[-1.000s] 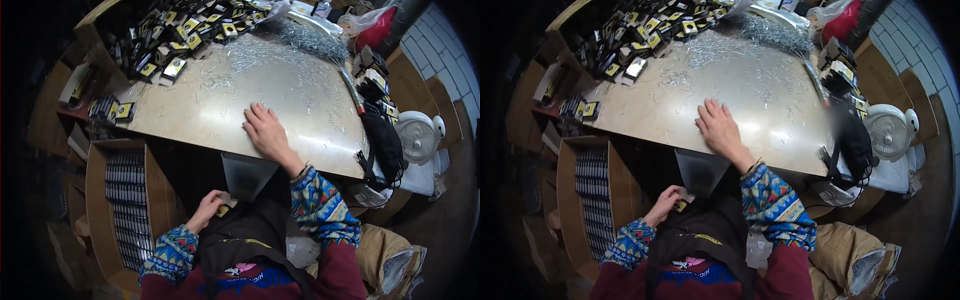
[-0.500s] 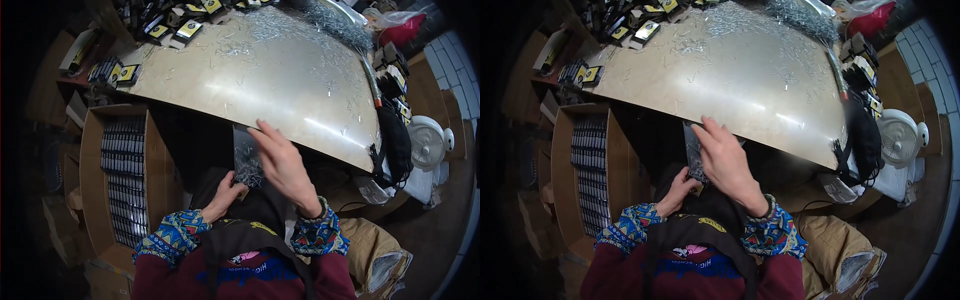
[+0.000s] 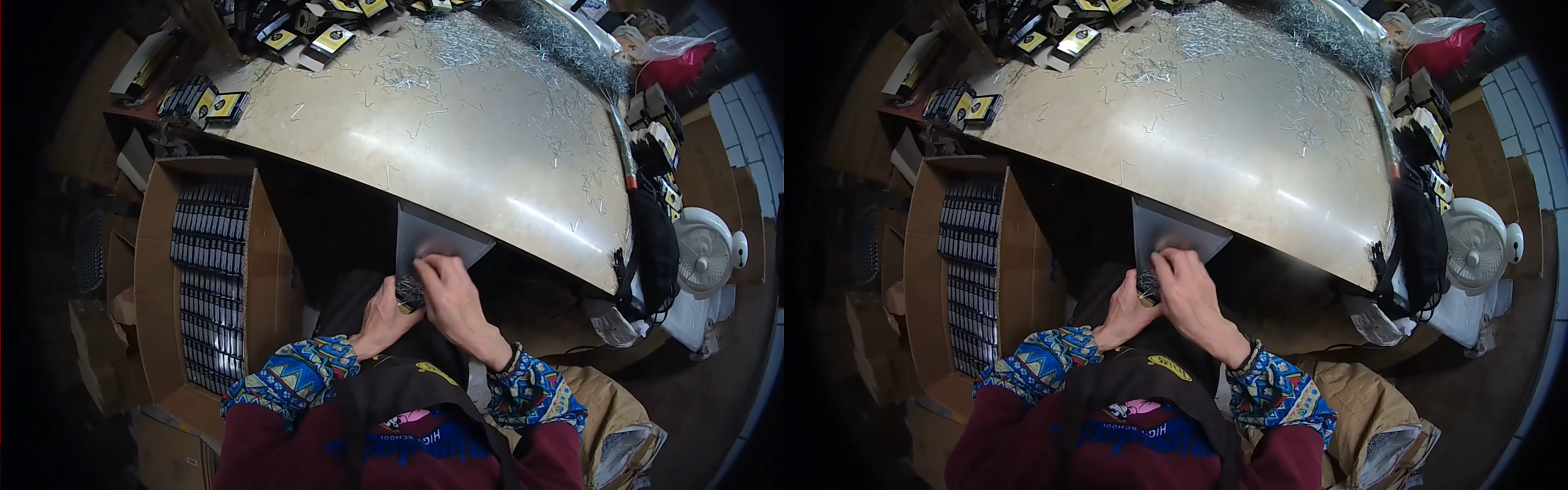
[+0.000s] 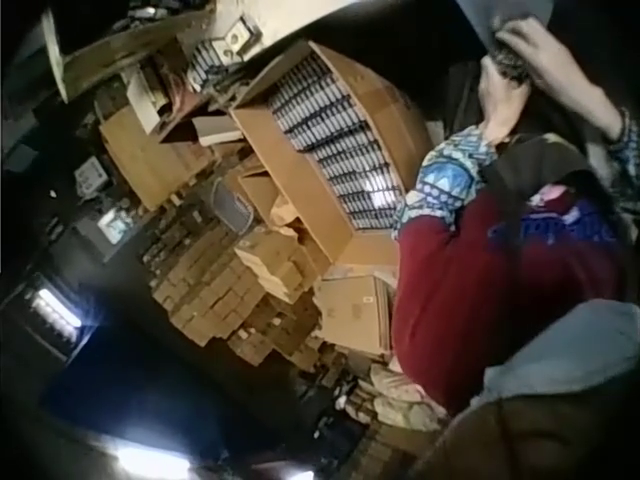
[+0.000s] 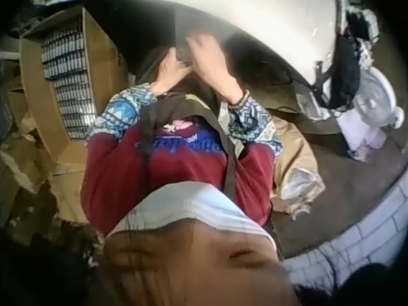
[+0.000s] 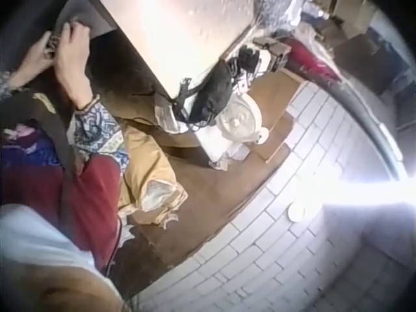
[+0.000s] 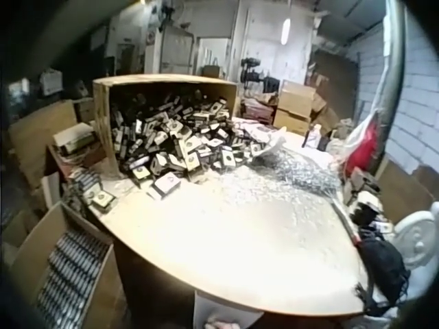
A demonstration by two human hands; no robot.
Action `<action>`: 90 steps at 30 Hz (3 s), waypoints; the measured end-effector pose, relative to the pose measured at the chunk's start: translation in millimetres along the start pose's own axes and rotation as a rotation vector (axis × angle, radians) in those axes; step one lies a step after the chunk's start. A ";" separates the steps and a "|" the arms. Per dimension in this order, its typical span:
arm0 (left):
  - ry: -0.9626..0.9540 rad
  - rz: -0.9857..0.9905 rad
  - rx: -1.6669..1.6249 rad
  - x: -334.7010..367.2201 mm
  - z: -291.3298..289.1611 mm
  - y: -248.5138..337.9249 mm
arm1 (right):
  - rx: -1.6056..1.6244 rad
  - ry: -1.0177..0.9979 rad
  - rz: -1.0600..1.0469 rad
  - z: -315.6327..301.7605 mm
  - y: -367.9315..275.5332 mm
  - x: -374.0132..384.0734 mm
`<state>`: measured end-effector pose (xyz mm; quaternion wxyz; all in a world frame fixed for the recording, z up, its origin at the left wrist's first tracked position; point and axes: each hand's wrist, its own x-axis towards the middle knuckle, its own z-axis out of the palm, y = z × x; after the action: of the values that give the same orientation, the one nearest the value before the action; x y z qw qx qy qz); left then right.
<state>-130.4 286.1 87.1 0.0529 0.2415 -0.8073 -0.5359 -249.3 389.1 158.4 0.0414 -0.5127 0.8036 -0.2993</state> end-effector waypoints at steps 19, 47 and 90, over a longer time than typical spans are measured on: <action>-0.068 0.121 -0.372 51.4 -60.5 57.9 | 0.667 -0.178 0.284 -64.2 1.3 32.5; 0.002 0.453 -0.235 199.9 -6.1 174.4 | 0.392 0.525 0.271 -159.1 94.8 105.8; -0.037 0.583 0.042 152.0 -38.0 119.1 | -0.170 0.519 0.062 -114.2 83.6 99.5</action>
<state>-290.4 223.2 182.8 0.1847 -0.0094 -0.8544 -0.4856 -405.6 379.4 231.9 -0.1999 -0.3957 0.8250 -0.3506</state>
